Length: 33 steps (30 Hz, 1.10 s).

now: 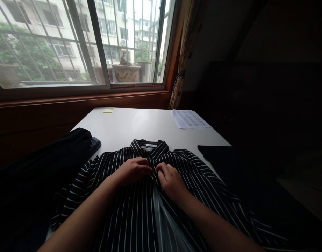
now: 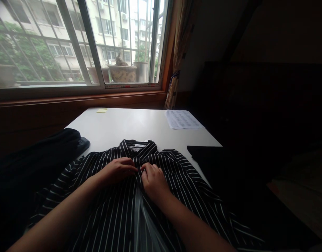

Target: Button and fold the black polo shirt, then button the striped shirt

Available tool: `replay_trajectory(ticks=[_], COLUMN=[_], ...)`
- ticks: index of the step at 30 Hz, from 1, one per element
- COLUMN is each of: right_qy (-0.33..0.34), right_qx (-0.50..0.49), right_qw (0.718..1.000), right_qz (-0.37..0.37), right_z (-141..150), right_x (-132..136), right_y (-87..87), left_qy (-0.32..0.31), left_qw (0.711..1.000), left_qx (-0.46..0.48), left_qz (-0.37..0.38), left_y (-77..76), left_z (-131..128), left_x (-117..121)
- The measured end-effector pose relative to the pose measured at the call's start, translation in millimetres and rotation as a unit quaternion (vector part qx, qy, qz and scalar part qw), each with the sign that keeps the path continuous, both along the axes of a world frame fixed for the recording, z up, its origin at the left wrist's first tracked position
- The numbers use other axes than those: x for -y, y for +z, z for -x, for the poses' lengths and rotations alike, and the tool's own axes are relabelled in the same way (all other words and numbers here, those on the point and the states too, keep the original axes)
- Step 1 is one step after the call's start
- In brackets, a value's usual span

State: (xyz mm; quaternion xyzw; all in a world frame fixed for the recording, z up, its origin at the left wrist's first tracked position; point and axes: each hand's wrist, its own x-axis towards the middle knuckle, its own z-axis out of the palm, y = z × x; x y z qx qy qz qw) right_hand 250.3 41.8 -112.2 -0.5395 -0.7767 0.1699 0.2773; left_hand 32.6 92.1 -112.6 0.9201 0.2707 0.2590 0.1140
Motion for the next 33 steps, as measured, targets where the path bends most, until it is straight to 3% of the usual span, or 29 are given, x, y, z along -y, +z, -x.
replay_trajectory(ticks=[9, 15, 28, 33], right_qy=[0.02, 0.031, 0.027, 0.037], right_qx=[0.041, 0.059, -0.02, -0.051], right_qw=[0.999, 0.997, 0.999, 0.997], right_qz=[-0.022, -0.031, -0.041, -0.036], right_z=[1.0, 2.4, 4.1, -1.7], right_x=[-3.4, -9.0, -51.4, -54.0], right_y=[-0.3, -0.9, -2.2, -0.1], left_qy=[0.007, 0.011, 0.024, 0.026], left_qw=[0.998, 0.998, 0.995, 0.99], left_qx=[-0.036, -0.03, -0.034, -0.071], left_qz=[-0.056, -0.046, -0.093, -0.119], left_y=[-1.8, -3.6, -5.4, -2.6], left_z=[-2.1, -1.6, 3.0, 1.6], left_x=[-2.8, -9.1, -42.1, -43.3])
